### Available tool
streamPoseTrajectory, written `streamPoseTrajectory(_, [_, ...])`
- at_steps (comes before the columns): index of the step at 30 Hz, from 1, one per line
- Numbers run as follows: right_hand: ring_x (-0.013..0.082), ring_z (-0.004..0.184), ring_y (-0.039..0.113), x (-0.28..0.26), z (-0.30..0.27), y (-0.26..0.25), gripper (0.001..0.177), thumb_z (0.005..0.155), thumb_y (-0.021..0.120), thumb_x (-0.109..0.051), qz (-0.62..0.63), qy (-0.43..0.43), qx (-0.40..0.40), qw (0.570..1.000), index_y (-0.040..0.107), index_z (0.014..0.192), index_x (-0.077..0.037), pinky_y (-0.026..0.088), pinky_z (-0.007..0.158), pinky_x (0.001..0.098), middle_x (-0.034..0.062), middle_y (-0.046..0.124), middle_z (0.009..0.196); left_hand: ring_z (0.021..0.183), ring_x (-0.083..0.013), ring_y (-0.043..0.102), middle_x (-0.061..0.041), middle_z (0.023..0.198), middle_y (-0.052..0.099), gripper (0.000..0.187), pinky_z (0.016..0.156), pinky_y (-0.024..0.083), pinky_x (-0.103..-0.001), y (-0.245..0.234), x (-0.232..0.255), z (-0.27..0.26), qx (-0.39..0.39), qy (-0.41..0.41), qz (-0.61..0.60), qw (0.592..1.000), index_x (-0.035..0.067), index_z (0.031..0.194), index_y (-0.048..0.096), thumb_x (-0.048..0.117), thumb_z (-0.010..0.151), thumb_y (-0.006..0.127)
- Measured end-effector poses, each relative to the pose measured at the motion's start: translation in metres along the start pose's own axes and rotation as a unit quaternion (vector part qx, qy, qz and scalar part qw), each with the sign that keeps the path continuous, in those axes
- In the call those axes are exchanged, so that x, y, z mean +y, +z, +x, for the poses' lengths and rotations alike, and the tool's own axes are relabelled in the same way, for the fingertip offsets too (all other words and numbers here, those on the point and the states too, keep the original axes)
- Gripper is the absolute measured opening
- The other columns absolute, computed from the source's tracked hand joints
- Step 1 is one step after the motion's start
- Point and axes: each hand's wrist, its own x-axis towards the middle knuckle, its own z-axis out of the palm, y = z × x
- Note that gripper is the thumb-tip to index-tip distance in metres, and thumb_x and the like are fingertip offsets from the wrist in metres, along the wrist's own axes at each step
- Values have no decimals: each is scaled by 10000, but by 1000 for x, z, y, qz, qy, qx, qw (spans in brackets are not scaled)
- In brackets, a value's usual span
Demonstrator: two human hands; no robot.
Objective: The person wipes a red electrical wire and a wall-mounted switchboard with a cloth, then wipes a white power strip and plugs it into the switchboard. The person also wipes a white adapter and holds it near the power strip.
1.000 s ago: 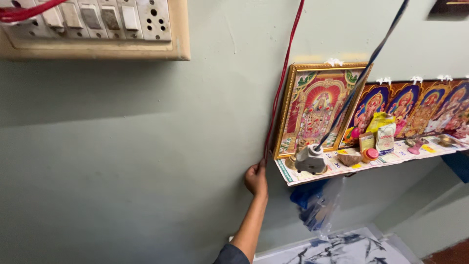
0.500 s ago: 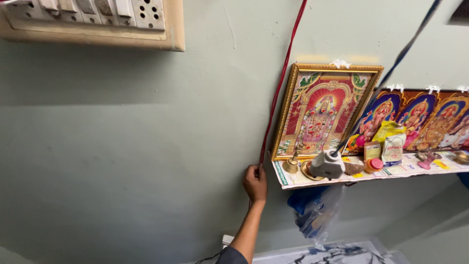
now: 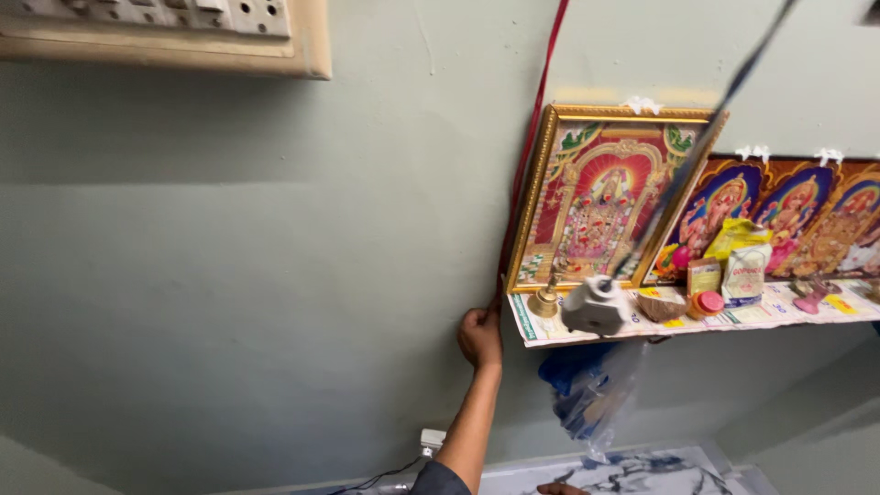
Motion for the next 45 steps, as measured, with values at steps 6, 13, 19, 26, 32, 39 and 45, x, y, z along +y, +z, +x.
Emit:
streamPoseTrajectory(6, [110,789,690,26,-8,3,429,896,778,-98,9,-13,18,1000,692,1308,-16,532,723,249,58,785,888,654,-335,683,-146,726,713,141,637,529,-444,16,-27,2,44,107,10,993,77,743,759,218,746,754])
streamPoseTrajectory(13, [116,771,660,32,-14,2,381,857,816,-211,-116,-108,56,986,782,1206,-61,545,712,281,76,767,863,758,-397,712,-200,777,719,248,652,545,-465,-13,-36,10,-24,93,63,993,34,793,772,268,752,842])
streamPoseTrajectory(19, [134,855,725,-8,41,14,374,846,777,-278,-217,-129,71,965,764,1181,-111,580,818,299,67,804,954,745,-292,763,-158,782,768,202,686,571,-392,-31,-32,16,-127,76,25,989,56,864,793,240,782,785])
streamPoseTrajectory(26, [181,641,629,-72,146,67,461,866,770,-172,0,-104,55,993,640,1291,-50,544,543,349,85,714,881,667,-189,684,-68,788,757,141,633,545,-362,-45,-30,9,-277,-84,-68,955,51,953,785,128,855,720])
streamPoseTrajectory(32, [248,539,550,-110,191,114,345,897,627,-72,59,-104,150,981,612,1236,-6,427,445,392,135,622,746,925,-137,695,-62,1017,763,274,835,547,-284,-76,-34,14,-361,-62,-76,928,65,1115,746,170,863,761])
streamPoseTrajectory(39, [262,550,582,-100,182,154,266,941,554,-168,71,-58,207,974,716,1115,-49,469,490,418,176,664,763,1018,-165,712,-91,1123,750,381,885,565,-298,-108,-39,27,-388,-42,-67,918,55,1211,698,191,861,758])
streamPoseTrajectory(45, [195,597,660,-70,150,169,323,867,758,-312,27,-134,203,970,755,1068,-58,523,574,354,68,780,785,979,-187,720,-110,1094,737,411,833,559,-314,-106,-55,22,-368,69,21,927,80,1238,681,159,849,791])
